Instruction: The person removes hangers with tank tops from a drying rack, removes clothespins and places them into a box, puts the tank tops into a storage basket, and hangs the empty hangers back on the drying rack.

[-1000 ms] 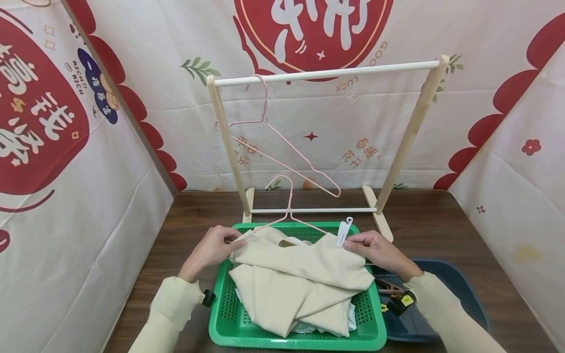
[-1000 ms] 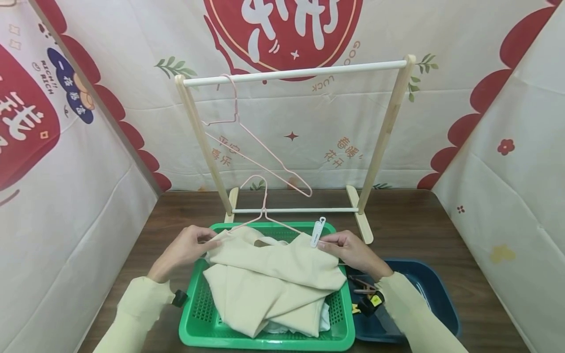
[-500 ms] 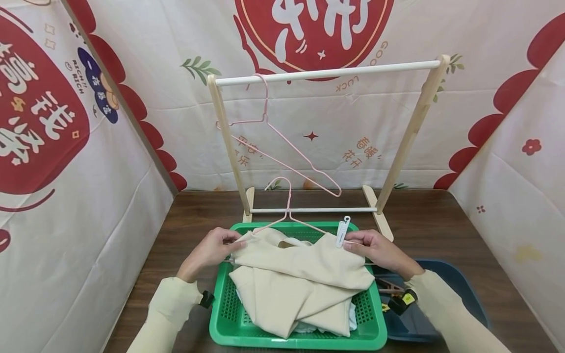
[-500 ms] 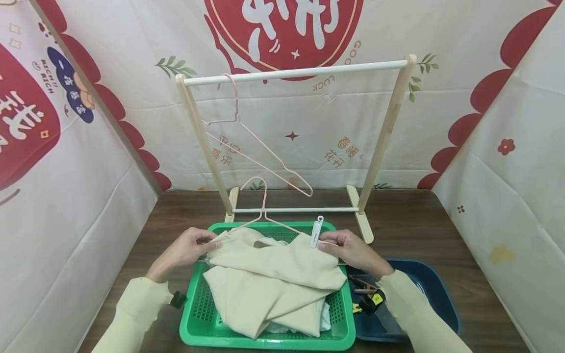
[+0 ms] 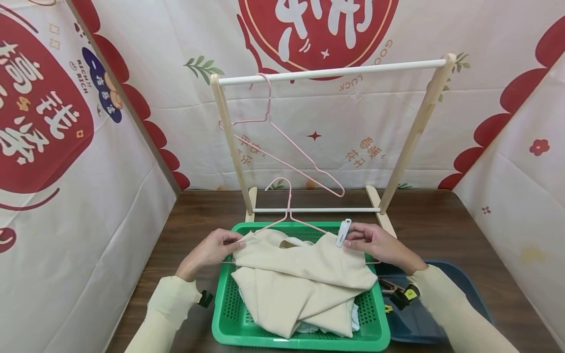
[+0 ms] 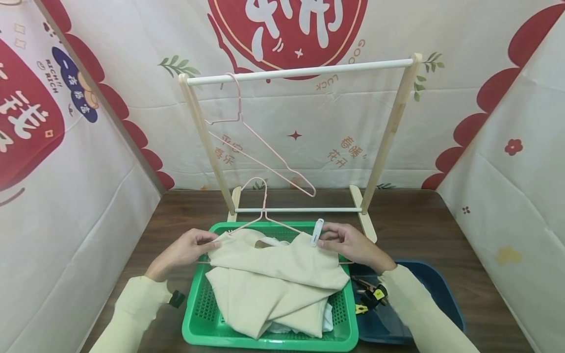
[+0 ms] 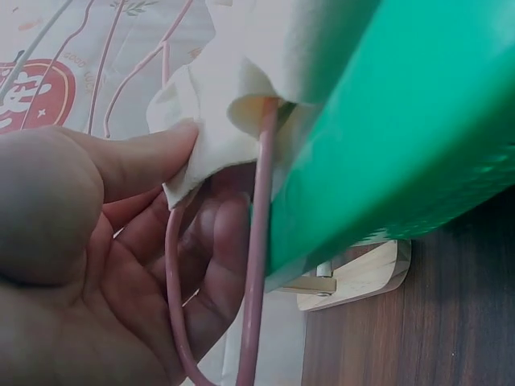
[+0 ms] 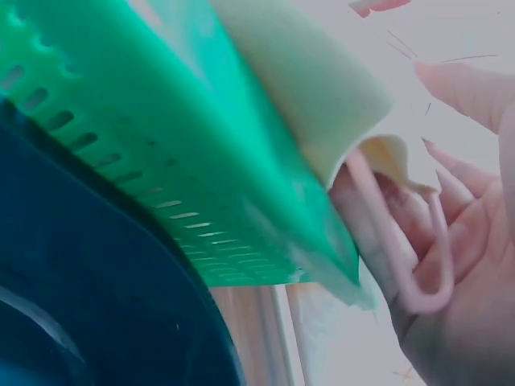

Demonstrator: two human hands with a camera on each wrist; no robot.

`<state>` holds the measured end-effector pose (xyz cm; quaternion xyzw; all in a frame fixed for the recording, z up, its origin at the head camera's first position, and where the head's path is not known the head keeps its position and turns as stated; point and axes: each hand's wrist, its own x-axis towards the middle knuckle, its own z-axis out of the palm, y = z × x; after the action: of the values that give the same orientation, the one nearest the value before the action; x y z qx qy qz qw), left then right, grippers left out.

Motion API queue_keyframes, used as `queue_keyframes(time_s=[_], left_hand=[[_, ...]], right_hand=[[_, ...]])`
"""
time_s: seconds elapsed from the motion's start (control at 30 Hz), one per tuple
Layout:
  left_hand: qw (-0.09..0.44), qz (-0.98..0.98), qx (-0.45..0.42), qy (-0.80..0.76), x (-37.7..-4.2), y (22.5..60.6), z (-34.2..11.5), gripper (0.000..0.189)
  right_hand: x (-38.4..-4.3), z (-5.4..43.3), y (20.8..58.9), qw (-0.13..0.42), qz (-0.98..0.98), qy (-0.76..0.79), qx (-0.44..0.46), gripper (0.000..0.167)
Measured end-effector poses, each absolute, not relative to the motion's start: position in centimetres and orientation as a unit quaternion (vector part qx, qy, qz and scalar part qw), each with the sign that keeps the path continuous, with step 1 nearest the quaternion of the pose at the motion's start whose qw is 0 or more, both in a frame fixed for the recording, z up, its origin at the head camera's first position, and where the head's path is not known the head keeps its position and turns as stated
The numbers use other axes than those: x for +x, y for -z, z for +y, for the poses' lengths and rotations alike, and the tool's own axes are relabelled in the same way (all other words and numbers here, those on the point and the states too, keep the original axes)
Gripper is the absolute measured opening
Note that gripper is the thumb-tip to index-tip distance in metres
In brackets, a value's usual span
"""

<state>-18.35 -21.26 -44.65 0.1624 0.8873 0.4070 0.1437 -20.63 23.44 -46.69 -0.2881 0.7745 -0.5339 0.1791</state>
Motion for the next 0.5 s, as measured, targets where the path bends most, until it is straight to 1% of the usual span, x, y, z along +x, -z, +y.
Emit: queue_keyframes(time_s=[0.13,0.2,0.33,0.5], left_hand=[[0.146,0.886,0.160,-0.411,-18.4,44.8,-21.3,0.013],[0.146,0.885,0.159,-0.413,-18.5,44.9,-21.3,0.015],[0.148,0.883,0.155,-0.417,-18.5,44.9,-21.3,0.018],[0.152,0.881,0.153,-0.421,-18.5,45.0,-21.4,0.019]], right_hand=[[-20.6,23.1,46.4,0.147,0.798,0.515,-0.277,0.015],[-20.5,22.8,46.3,0.128,0.810,0.506,-0.268,0.012],[-20.3,22.2,45.9,0.098,0.836,0.491,-0.226,0.015],[-20.1,21.6,45.5,0.087,0.847,0.490,-0.186,0.022]])
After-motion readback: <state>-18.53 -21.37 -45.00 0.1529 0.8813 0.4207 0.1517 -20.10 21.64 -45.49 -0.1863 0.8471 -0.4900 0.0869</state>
